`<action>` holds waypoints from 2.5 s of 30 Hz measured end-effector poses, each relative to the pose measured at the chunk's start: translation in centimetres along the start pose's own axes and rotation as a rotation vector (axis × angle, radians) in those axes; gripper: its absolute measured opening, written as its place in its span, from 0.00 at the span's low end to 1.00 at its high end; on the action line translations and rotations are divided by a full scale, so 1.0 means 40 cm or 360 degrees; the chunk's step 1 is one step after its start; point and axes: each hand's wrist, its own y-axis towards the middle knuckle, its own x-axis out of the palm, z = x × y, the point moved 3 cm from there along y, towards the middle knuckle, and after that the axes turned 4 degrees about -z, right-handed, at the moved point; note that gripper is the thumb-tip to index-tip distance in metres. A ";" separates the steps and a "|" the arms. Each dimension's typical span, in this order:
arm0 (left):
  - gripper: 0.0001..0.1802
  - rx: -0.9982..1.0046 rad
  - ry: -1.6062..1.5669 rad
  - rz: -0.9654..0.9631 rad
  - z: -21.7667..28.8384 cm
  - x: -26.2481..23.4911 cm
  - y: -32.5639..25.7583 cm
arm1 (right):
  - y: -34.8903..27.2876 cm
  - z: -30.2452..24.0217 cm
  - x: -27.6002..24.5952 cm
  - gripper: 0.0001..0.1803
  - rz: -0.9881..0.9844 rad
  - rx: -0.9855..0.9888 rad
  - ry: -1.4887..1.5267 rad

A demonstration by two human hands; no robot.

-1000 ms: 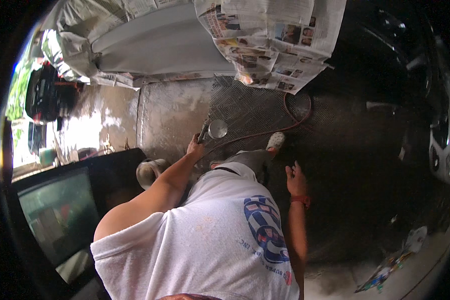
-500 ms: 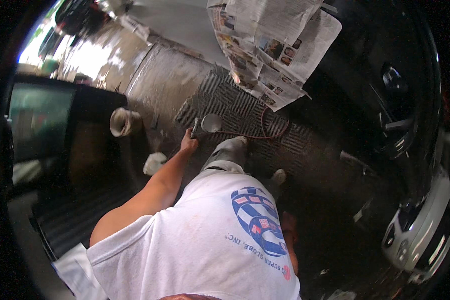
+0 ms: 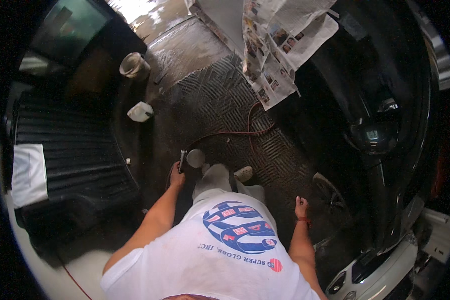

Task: The person uses a spray gun to apply paint to a car hood that is covered with newspaper. They move around the hood, spraying different sections, then walk away from the car toward the back of the garage.

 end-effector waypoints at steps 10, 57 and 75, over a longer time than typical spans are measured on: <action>0.27 -0.0478 -0.0266 0.0179 -0.370 0.310 -0.596 | -0.204 -0.115 -0.032 0.33 -0.0622 -0.0393 -0.0884; 0.21 -0.0230 -0.0221 0.0986 -0.567 1.017 -0.660 | 0.589 0.539 0.648 0.31 -0.1702 -0.2031 -0.1511; 0.30 -0.0505 -0.0286 0.0982 -0.906 1.382 -0.711 | 0.635 0.463 0.681 0.33 -0.1610 -0.2189 -0.1223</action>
